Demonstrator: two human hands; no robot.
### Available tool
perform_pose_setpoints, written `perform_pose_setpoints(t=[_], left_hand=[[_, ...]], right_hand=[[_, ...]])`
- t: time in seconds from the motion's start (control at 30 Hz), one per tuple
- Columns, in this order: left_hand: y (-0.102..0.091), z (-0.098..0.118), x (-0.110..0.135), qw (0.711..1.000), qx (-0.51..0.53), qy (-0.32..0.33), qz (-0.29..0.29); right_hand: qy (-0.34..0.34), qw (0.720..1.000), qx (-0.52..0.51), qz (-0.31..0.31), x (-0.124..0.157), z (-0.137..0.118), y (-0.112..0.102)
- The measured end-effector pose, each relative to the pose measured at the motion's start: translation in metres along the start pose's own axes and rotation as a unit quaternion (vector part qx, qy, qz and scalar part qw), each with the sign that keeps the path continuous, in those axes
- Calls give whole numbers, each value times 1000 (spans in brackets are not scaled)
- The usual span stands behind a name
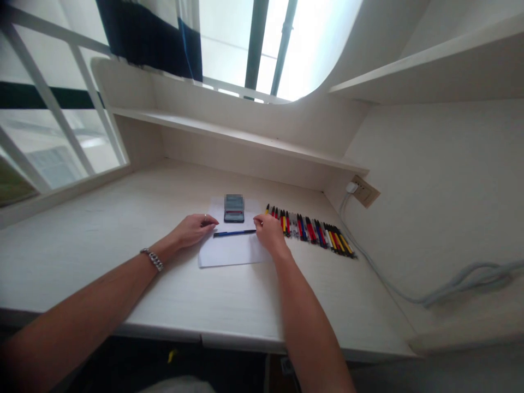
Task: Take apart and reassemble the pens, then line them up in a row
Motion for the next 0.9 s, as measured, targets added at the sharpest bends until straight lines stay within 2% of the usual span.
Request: perform_pose_setpoints(t=[0.07,0.17,0.53,0.67,0.77,0.9], left_hand=[[1,0,-1,1000,-7,2,-3],[2,-2,-1,1000,-8,1,-5],[-3,14,1,1000,-3,17,7],[-1,25,1,998,2,63,11],[5,34,2,994,11,105,-19],[13,39,4,992,6,116,-56]], right_hand=[[5,1000,-2,12,1,3,8],[-1,1000,13,-5,4,7,18],[-38,995,87,-35,10,-4,31],[-33,997,53,-46,17,-14,28],[-46,998,16,-39,22,-24,25],[-74,996,-37,-27,26,-32,22]])
Point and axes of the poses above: each hand's wrist, its own x-axis away from the middle knuckle, its own y-axis out of the palm, z = x × y, the point moved 5 cm from there along -x, towards the middle knuckle, and after that the axes turned 11 degrees about y, right-handed, at the moved point
